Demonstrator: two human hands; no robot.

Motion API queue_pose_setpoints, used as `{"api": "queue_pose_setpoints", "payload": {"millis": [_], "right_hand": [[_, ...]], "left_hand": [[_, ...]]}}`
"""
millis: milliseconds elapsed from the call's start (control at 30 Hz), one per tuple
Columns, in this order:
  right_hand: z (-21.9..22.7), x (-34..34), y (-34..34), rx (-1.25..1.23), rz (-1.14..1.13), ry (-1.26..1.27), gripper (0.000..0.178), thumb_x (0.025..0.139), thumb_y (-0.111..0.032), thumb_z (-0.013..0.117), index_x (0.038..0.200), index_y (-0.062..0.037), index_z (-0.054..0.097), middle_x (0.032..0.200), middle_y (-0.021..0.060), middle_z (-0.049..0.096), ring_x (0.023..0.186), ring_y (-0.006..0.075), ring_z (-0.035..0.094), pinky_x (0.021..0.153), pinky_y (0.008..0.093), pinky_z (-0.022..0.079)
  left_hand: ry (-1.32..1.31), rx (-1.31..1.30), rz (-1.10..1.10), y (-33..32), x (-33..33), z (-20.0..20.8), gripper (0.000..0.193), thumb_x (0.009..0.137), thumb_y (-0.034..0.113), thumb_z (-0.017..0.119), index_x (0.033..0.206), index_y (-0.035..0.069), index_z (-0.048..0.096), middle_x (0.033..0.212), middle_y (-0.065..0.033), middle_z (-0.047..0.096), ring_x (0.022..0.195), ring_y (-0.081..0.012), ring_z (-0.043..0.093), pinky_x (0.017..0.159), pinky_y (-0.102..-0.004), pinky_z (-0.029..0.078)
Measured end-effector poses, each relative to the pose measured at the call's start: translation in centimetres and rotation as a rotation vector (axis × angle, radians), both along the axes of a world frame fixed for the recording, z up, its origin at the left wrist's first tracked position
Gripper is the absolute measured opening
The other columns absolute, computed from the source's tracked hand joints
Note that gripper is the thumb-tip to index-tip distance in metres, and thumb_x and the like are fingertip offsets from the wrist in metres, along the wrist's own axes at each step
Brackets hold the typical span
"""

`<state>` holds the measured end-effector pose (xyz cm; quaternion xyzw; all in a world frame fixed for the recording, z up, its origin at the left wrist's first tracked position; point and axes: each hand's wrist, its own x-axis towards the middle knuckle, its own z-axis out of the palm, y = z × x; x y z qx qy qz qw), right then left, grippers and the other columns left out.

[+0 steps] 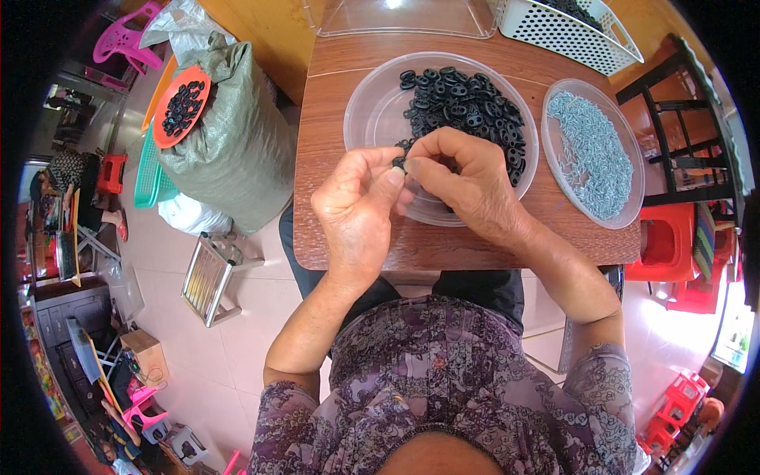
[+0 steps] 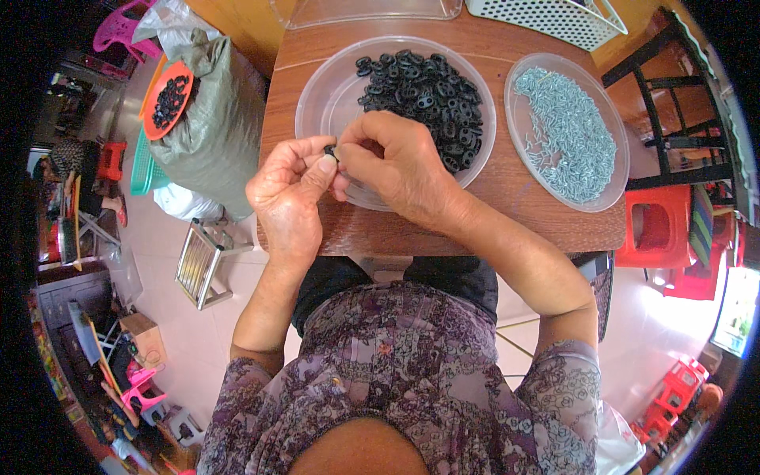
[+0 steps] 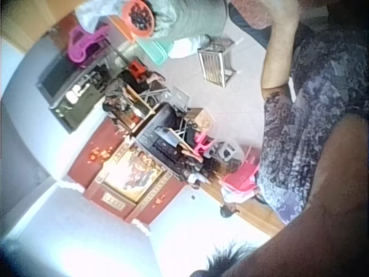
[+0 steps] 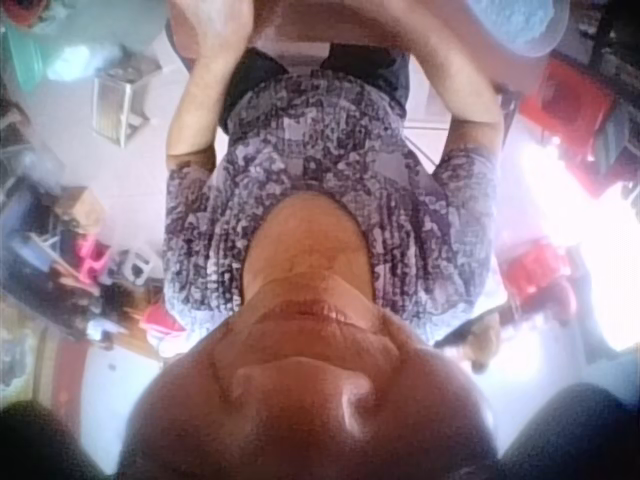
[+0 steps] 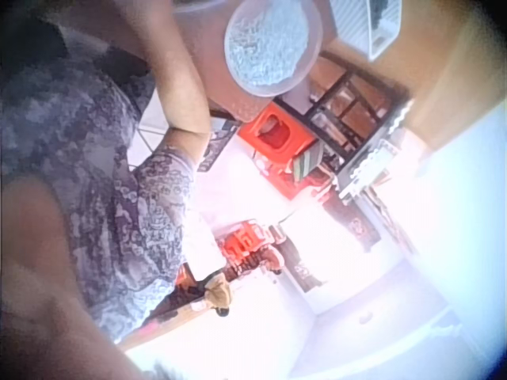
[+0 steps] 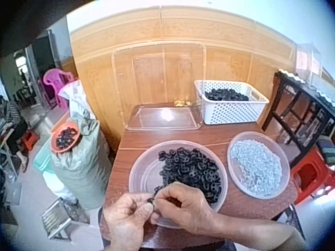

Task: The person assembles cord locks by taking metal springs and plastic toggle pieces from trays and fitting them together by hand.

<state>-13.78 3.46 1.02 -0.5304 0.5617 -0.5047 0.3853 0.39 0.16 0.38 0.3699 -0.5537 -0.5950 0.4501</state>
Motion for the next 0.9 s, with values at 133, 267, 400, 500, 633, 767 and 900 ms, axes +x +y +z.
{"api": "queue_pose_setpoints", "payload": {"millis": [133, 267, 400, 500, 633, 767, 900], "right_hand": [[-0.6, 0.0, 0.1, -0.045, 0.001, 0.031, 0.015, 0.082, -0.013, 0.058, 0.080, 0.0014, 0.057, 0.075, 0.0125, 0.057, 0.068, 0.0190, 0.055, 0.062, 0.0309, 0.044], [-1.0, 0.1, 0.1, -0.133, 0.004, 0.098, 0.014, 0.083, -0.013, 0.056, 0.077, 0.0000, 0.055, 0.071, 0.0133, 0.056, 0.066, 0.0250, 0.052, 0.063, 0.0346, 0.042], [-1.3, -0.2, 0.0, -0.099, 0.022, 0.177, 0.011, 0.085, -0.011, 0.057, 0.085, 0.0005, 0.057, 0.076, 0.0026, 0.054, 0.069, 0.0080, 0.050, 0.062, 0.0233, 0.042], [-1.0, -0.7, -0.8, -0.212, 0.000, 0.169, 0.012, 0.082, -0.011, 0.058, 0.077, -0.0006, 0.057, 0.071, 0.0116, 0.057, 0.067, 0.0253, 0.052, 0.064, 0.0349, 0.043], [0.5, -3.6, -3.7, -0.315, -0.075, 0.440, 0.013, 0.077, -0.012, 0.061, 0.080, -0.0002, 0.062, 0.077, 0.0117, 0.062, 0.077, 0.0271, 0.058, 0.069, 0.0353, 0.044], [-1.0, -6.0, -7.8, -0.347, -0.063, 0.855, 0.011, 0.071, -0.010, 0.063, 0.079, -0.0019, 0.065, 0.079, 0.0145, 0.061, 0.080, 0.0296, 0.056, 0.072, 0.0377, 0.045], [-3.2, -6.0, -9.5, -0.321, 0.012, 1.242, 0.011, 0.066, -0.008, 0.067, 0.076, -0.0032, 0.064, 0.079, 0.0128, 0.059, 0.081, 0.0298, 0.053, 0.072, 0.0392, 0.044]], "left_hand": [[0.075, 0.036, 0.006, 0.1, -0.2, -0.4, 0.013, 0.083, -0.005, 0.055, 0.095, -0.004, 0.060, 0.074, -0.0046, 0.061, 0.059, -0.0074, 0.055, 0.053, -0.0198, 0.045], [0.103, 0.038, 0.010, 0.2, -0.4, -0.8, 0.013, 0.083, -0.005, 0.055, 0.094, -0.004, 0.060, 0.073, -0.0044, 0.061, 0.059, -0.0075, 0.054, 0.052, -0.0200, 0.045], [0.066, 0.031, 0.018, 0.0, -0.4, -1.1, 0.012, 0.083, -0.004, 0.056, 0.094, -0.008, 0.058, 0.073, -0.0095, 0.061, 0.057, -0.0121, 0.056, 0.050, -0.0232, 0.047], [0.116, 0.047, 0.024, -0.6, -0.6, -1.0, 0.012, 0.083, -0.003, 0.056, 0.095, -0.006, 0.058, 0.075, -0.0094, 0.063, 0.058, -0.0106, 0.056, 0.052, -0.0220, 0.047], [0.170, 0.070, 0.073, -1.5, -0.3, -0.8, 0.014, 0.084, -0.002, 0.057, 0.098, -0.004, 0.058, 0.079, -0.0110, 0.064, 0.060, -0.0097, 0.057, 0.054, -0.0210, 0.048], [0.217, 0.043, 0.068, -1.9, -0.4, -1.0, 0.015, 0.084, 0.000, 0.058, 0.098, -0.004, 0.058, 0.079, -0.0116, 0.064, 0.060, -0.0100, 0.057, 0.054, -0.0210, 0.048], [0.202, 0.046, 0.058, -1.8, -0.3, -0.9, 0.016, 0.084, -0.001, 0.058, 0.100, -0.004, 0.058, 0.079, -0.0118, 0.064, 0.061, -0.0095, 0.057, 0.054, -0.0206, 0.048]]}}
